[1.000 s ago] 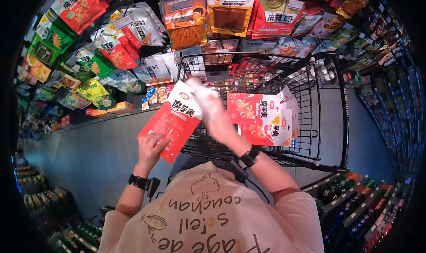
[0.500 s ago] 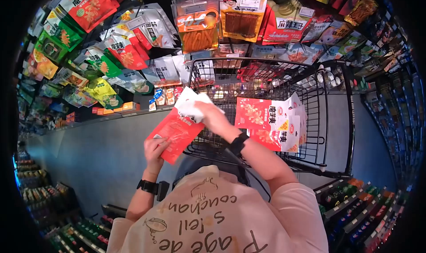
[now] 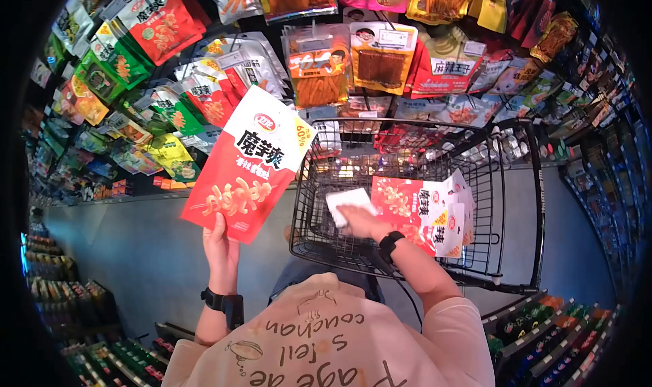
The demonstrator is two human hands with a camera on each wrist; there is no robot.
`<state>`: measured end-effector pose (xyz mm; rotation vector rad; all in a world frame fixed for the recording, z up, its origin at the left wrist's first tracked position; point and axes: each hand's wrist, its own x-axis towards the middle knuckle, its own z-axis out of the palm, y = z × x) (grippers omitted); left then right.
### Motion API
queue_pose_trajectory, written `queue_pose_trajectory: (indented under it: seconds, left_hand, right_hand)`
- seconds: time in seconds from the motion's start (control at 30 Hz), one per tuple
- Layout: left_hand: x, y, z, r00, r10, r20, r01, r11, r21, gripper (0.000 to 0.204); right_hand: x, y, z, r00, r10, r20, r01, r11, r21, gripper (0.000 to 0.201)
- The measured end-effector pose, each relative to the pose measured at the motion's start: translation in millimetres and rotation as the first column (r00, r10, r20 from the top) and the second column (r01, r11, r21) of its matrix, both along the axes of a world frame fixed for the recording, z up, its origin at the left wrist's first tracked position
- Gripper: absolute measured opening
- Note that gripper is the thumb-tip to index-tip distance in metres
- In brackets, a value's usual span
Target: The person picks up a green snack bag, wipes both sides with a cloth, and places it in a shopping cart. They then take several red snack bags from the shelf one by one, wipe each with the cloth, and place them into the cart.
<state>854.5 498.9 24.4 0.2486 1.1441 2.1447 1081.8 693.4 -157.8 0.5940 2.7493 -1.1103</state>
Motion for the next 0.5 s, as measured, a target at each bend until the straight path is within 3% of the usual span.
queue_pose_trajectory:
  seconds: [0.03, 0.1, 0.17, 0.23, 0.3, 0.37, 0.43, 0.47, 0.5]
  left_hand:
    - [0, 1, 3, 1.0, 0.007, -0.013, -0.007, 1.0, 0.008, 0.034]
    - [-2, 3, 9, 0.992, -0.02, 0.126, 0.013, 0.998, 0.062, 0.036]
    - [-8, 3, 9, 0.989, -0.029, 0.146, 0.016, 0.996, 0.089, 0.038]
    - [-13, 7, 8, 0.961, -0.088, 0.262, 0.04, 0.982, 0.184, 0.04]
    - [-18, 17, 12, 0.966, -0.101, 0.237, 0.05, 0.976, 0.211, 0.042]
    - [-24, 29, 21, 0.902, -0.193, 0.386, 0.121, 0.972, 0.202, 0.044]
    - [-31, 47, 20, 0.911, -0.255, 0.324, 0.167, 0.947, 0.276, 0.045]
    - [-39, 53, 20, 0.91, -0.314, 0.271, 0.215, 0.916, 0.34, 0.047]
    - [-50, 57, 21, 0.907, -0.325, 0.268, 0.227, 0.913, 0.34, 0.047]
  right_hand:
    - [-3, -5, 4, 0.996, 0.08, -0.026, -0.081, 0.996, -0.028, 0.069]
    - [-18, -6, 25, 0.996, -0.062, -0.068, 0.054, 0.992, -0.11, 0.065]
    - [-37, -4, 65, 0.916, -0.287, -0.281, 0.203, 0.934, -0.293, 0.053]
    - [-63, -6, 114, 0.798, -0.445, -0.407, 0.174, 0.816, -0.551, 0.051]
    - [-88, -15, 157, 0.691, -0.495, -0.526, 0.014, 0.737, -0.676, 0.053]
    - [-115, -32, 184, 0.643, -0.516, -0.566, -0.1, 0.677, -0.73, 0.065]
    - [-143, -51, 210, 0.577, -0.509, -0.639, -0.026, 0.77, -0.637, 0.067]
    - [-158, -57, 221, 0.502, -0.634, -0.588, -0.027, 0.668, -0.744, 0.065]
    - [-170, -55, 221, 0.493, -0.64, -0.59, -0.021, 0.669, -0.743, 0.065]
